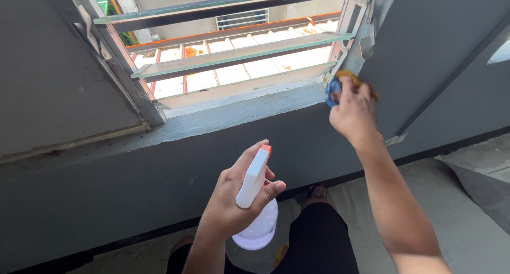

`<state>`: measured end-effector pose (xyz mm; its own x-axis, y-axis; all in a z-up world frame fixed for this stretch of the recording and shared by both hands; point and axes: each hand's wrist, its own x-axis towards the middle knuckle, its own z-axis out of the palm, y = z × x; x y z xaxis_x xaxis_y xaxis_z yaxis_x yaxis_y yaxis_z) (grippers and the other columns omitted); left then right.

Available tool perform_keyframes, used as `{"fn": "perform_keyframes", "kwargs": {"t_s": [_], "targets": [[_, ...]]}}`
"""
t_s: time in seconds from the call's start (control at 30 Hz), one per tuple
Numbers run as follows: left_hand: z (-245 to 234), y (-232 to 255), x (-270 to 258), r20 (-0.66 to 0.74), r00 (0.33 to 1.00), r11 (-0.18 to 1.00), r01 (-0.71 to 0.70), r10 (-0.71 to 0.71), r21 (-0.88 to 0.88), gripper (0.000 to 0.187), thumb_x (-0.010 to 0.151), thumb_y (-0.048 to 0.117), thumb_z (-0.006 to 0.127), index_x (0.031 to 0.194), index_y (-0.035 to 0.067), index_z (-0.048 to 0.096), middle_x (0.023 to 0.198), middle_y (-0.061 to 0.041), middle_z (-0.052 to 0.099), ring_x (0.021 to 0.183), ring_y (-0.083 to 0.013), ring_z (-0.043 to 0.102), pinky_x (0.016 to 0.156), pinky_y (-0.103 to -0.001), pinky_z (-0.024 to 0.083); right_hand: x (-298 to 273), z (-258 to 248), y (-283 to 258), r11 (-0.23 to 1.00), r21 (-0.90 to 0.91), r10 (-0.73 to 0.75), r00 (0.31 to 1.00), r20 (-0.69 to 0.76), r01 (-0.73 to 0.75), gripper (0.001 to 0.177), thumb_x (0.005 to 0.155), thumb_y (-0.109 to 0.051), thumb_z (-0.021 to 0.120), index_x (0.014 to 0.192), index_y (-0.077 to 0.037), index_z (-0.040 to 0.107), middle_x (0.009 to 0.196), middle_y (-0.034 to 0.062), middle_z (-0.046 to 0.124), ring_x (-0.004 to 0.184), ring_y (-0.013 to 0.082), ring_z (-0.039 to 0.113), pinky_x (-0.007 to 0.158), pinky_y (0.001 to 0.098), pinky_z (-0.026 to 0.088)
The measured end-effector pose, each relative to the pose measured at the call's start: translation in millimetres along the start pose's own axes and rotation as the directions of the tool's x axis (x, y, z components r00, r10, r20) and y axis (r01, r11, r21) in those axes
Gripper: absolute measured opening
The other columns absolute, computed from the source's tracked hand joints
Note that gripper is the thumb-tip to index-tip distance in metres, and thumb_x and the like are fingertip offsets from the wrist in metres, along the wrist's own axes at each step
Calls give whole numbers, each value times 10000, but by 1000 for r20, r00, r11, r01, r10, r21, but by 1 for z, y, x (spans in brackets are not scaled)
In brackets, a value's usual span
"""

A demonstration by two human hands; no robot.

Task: The person cleans a window with horizontal glass slats using a spray bottle and a cloth. They spray the cleaning solution and wipe the glass slats and the window frame. The person then moves to a second, smaller window and repeats the cleaning process.

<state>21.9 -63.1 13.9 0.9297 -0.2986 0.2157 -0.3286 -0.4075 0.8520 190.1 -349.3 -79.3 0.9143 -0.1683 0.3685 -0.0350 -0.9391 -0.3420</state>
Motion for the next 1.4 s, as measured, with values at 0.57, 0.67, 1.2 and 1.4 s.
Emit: {"fn": "perform_keyframes", "kwargs": {"t_s": [0.57,0.67,1.2,1.4], "targets": [[-9,-2,-9,-50,998,999,29,-30,-12,779,817,421,786,1428,9,532,836,-82,733,809,-180,775,726,-327,622,20,44,-83,841,157,-504,855,-122,518,368,976,-206,514,1259,-50,690,1300,172,669,1233,376,556,1064,499,379],[-12,-4,-14,-50,998,999,26,-28,-30,778,821,393,793,1437,2,523,835,-81,733,807,-173,772,740,-321,619,4,49,-114,731,59,-677,734,-53,680,270,954,-163,544,1146,-76,711,1334,127,690,1269,284,624,1120,433,453],[17,-2,34,3,1000,999,7,-7,-47,719,815,389,799,1390,37,549,824,-68,728,797,-170,752,742,-324,601,-32,12,-28,815,164,-474,802,-363,556,388,889,47,577,1236,-53,718,1277,151,705,1267,313,632,1123,460,466],[15,7,42,-38,998,997,-51,49,-53,461,838,435,775,1045,36,671,804,-56,735,779,-162,762,715,-323,601,-37,-34,-7,870,101,-315,701,-639,483,400,943,137,542,1255,-69,683,1282,99,712,1272,316,685,1141,399,557]]}}
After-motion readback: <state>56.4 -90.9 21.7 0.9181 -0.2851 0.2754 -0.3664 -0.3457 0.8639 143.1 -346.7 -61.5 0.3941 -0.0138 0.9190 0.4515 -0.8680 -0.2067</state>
